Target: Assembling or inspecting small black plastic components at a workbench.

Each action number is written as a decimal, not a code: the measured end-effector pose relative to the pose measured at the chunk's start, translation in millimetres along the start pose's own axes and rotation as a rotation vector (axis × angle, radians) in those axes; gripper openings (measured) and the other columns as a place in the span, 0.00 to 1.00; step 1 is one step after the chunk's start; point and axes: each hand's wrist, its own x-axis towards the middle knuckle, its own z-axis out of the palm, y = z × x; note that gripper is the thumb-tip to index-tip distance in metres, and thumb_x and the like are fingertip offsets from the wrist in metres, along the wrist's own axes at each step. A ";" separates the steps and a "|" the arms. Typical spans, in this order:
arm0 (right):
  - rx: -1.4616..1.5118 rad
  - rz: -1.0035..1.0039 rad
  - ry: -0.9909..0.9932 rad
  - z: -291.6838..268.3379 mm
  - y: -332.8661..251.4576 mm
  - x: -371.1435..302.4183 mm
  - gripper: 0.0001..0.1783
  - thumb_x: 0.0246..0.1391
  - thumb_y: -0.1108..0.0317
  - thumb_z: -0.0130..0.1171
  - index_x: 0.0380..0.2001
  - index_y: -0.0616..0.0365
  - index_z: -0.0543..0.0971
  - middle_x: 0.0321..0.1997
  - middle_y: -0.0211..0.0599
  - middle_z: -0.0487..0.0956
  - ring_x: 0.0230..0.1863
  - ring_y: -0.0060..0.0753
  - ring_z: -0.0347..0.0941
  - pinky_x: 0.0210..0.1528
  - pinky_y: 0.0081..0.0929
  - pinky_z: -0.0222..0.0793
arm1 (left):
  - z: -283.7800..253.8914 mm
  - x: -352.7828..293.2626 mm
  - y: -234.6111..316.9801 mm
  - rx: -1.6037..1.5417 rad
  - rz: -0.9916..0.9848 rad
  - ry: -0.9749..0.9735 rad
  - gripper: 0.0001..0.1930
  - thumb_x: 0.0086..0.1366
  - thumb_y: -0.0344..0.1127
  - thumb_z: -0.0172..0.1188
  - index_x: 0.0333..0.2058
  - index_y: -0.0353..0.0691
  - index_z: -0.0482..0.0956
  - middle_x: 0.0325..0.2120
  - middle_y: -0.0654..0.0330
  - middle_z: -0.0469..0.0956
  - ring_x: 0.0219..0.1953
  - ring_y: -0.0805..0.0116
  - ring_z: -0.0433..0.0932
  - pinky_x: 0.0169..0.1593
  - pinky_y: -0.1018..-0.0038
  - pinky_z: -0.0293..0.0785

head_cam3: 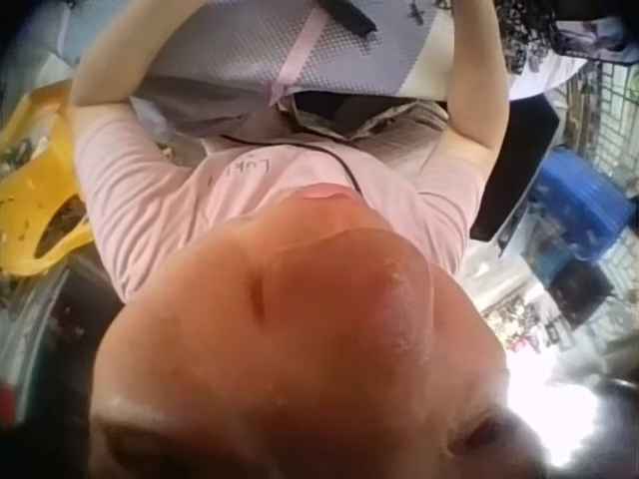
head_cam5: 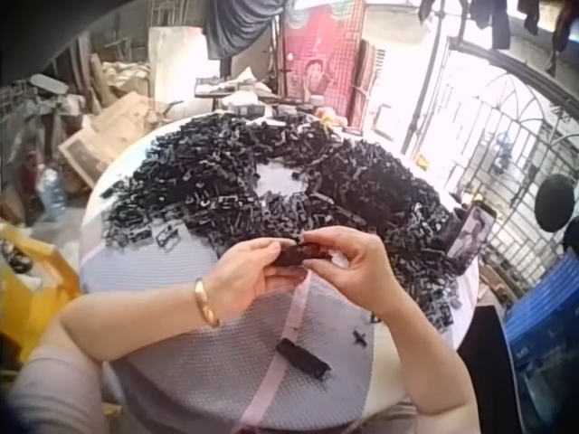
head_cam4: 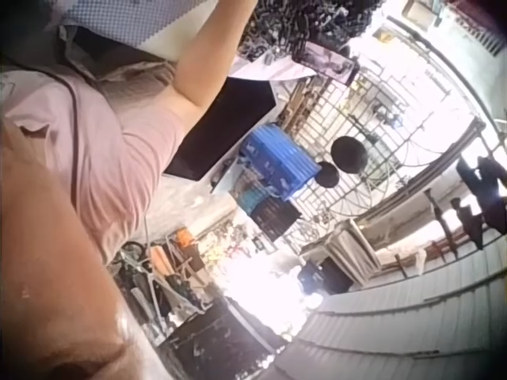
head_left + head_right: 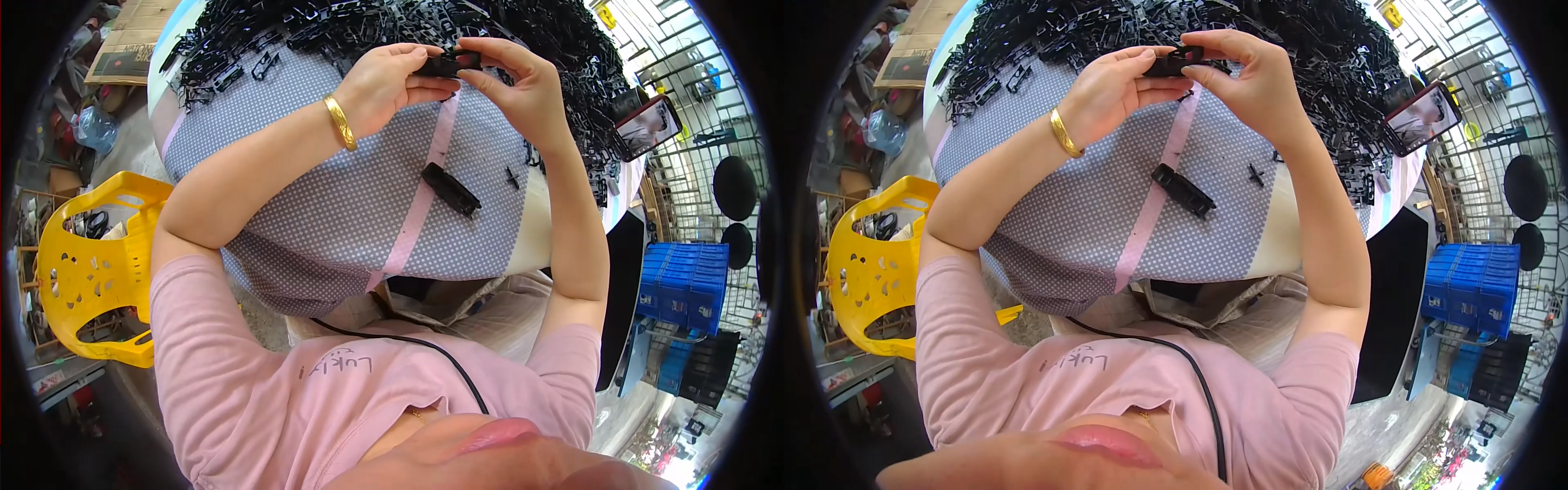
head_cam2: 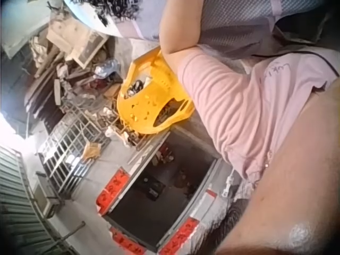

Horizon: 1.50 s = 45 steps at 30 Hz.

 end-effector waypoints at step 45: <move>0.193 0.491 0.050 -14.0 -6.6 56.9 0.22 0.47 0.70 0.57 0.47 0.66 0.69 0.26 0.34 0.76 0.24 0.22 0.73 0.26 0.17 0.69 | 2.5 -4.7 3.3 0.172 0.184 0.022 0.22 0.61 0.38 0.53 0.46 0.25 0.66 0.36 0.51 0.74 0.39 0.65 0.75 0.43 0.73 0.74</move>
